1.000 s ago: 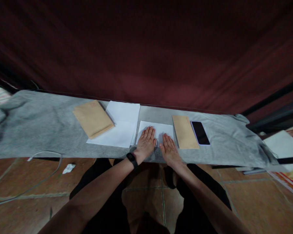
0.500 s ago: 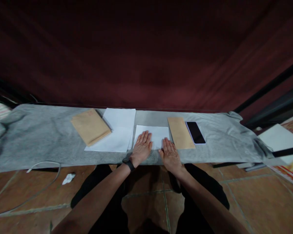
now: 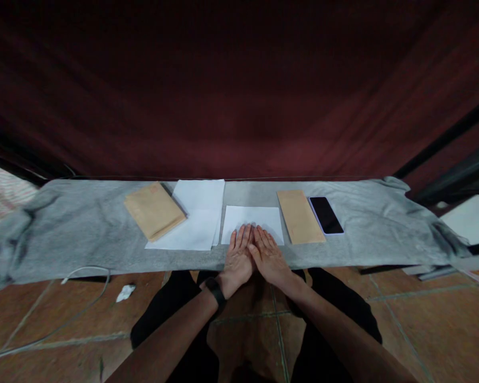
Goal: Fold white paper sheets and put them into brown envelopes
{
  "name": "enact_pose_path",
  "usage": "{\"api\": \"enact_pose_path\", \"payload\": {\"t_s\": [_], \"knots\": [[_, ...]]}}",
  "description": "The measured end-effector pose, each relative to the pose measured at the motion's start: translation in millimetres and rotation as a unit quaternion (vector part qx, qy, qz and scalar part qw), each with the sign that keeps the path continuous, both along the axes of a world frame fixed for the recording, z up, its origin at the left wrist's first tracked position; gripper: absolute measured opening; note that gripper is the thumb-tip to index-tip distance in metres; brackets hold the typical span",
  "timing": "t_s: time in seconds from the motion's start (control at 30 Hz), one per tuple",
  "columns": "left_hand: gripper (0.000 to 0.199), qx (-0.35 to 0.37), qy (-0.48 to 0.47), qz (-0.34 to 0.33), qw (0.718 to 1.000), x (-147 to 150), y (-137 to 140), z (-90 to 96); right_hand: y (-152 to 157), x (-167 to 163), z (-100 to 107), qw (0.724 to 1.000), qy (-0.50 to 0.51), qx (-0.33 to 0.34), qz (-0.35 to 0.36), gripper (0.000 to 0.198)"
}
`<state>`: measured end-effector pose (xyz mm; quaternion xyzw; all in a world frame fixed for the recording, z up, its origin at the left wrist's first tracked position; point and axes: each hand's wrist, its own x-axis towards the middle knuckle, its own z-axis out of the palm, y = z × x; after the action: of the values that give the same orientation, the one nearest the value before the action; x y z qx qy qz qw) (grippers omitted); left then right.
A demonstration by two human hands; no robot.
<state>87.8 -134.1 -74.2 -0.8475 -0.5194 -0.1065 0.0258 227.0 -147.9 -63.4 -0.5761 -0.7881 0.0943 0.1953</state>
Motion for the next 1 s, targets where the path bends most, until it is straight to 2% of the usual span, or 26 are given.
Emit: {"api": "enact_pose_path", "payload": {"t_s": [0.1, 0.27, 0.5, 0.63, 0.73, 0.83, 0.93, 1.0], "knots": [[0.065, -0.002, -0.007, -0.019, 1.0, -1, -5, 0.1, -5, -2, -7, 1.0, 0.001, 0.004, 0.018, 0.063], [0.064, -0.017, -0.036, -0.028, 0.999, -7, -4, 2.7, -8, 12, -19, 0.999, -0.03, 0.043, 0.009, 0.064], [0.059, -0.024, -0.042, 0.068, 0.997, -16, 1, 1.7, -12, 28, -22, 0.993, -0.082, 0.083, -0.025, 0.068], [0.058, -0.023, -0.027, 0.1, 0.994, -18, 9, 11.0, -12, 34, -19, 0.991, -0.085, 0.083, -0.059, 0.067], [0.056, 0.0, -0.04, 0.091, 0.995, -11, 24, 23.6, -1, 34, -8, 0.992, -0.073, 0.059, -0.079, 0.067], [0.055, 0.004, -0.061, 0.042, 0.997, 3, 42, 31.9, 22, 26, 5, 0.998, -0.038, 0.023, -0.053, 0.068], [0.057, -0.033, -0.049, 0.012, 0.998, 15, 56, 29.6, 46, 15, 9, 1.0, 0.001, -0.006, -0.022, 0.066], [0.059, -0.061, -0.029, 0.02, 0.997, 17, 61, 24.0, 56, 10, 6, 1.0, 0.011, -0.015, -0.008, 0.064]]}}
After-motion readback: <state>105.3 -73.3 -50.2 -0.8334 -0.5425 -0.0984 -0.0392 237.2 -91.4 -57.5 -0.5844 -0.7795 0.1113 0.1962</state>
